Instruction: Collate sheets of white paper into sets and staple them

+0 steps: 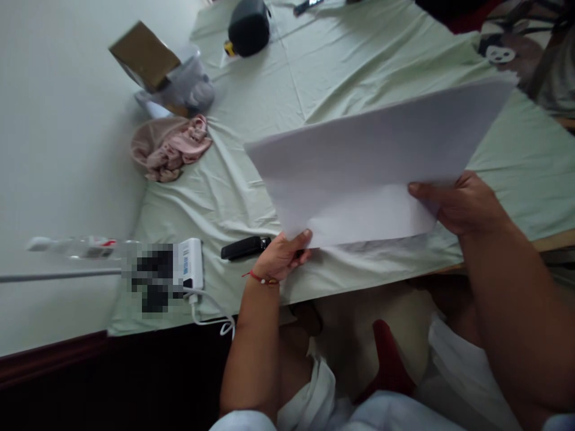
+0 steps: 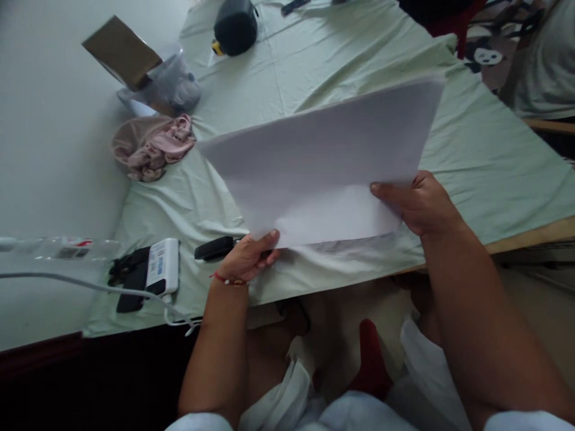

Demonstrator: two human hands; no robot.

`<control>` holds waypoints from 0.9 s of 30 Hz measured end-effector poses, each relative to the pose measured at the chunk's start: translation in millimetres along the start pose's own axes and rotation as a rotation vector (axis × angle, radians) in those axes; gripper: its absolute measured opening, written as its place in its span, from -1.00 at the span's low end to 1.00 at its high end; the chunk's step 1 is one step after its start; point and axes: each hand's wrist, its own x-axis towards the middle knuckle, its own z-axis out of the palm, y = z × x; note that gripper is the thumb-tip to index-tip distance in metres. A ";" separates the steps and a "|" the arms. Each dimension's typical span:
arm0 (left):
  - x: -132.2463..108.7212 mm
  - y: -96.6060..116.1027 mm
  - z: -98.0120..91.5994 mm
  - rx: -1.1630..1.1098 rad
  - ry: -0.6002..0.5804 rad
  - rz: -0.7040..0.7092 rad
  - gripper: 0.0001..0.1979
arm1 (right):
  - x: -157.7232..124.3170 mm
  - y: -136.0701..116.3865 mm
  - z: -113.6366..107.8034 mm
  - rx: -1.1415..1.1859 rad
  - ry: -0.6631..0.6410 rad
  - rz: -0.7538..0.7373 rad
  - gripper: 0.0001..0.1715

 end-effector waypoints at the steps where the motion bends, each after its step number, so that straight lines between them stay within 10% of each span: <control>1: -0.8 -0.1 0.6 -0.019 0.019 0.016 -0.37 | 0.6 0.3 0.5 0.000 0.005 0.028 -0.71; 27: -15.8 0.3 -5.7 -0.069 0.007 0.014 -0.39 | -5.3 -6.1 7.9 -0.244 -0.110 0.298 -0.75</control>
